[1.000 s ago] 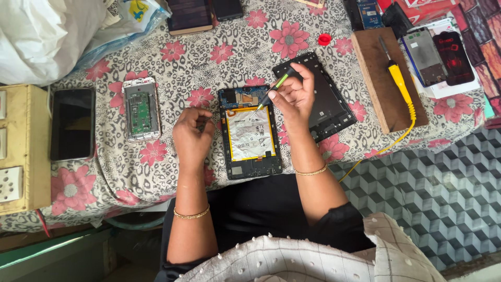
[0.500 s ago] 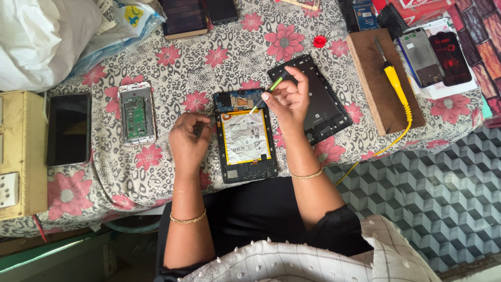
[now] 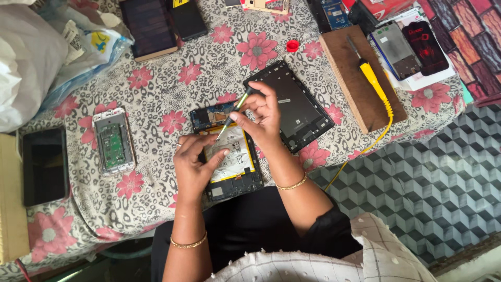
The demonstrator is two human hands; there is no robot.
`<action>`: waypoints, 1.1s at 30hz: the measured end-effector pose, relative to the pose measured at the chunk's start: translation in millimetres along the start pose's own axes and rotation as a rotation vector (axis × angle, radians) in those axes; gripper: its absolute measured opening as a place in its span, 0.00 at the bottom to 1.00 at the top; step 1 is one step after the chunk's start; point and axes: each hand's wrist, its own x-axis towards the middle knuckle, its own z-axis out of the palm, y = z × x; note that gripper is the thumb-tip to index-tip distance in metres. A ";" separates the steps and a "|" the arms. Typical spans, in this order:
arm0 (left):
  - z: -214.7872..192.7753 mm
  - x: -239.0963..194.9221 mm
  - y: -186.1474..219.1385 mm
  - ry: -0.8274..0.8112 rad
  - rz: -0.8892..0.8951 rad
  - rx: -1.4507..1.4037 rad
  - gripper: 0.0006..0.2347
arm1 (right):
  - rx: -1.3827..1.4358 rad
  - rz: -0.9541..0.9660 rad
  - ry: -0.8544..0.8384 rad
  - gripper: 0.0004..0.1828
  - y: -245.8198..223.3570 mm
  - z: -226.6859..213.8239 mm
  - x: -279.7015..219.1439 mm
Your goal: The person uses a small screwdriver to remove screws from the internal frame of a disassembled smartphone. The device remains open on the table while the person carefully unscrews components near the battery and motherboard area.
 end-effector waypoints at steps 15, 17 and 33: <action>4.4 -9.4 -15.2 0.100 -0.045 -0.054 0.05 | -0.085 -0.072 0.053 0.38 -11.6 2.1 1.4; 1.3 -10.7 -13.0 0.102 -0.044 -0.036 0.05 | -0.269 -0.088 0.195 0.38 -21.4 -16.8 5.8; 124.1 10.6 79.8 -0.049 0.040 0.288 0.04 | 0.215 -0.261 0.666 0.40 -45.1 -181.1 25.5</action>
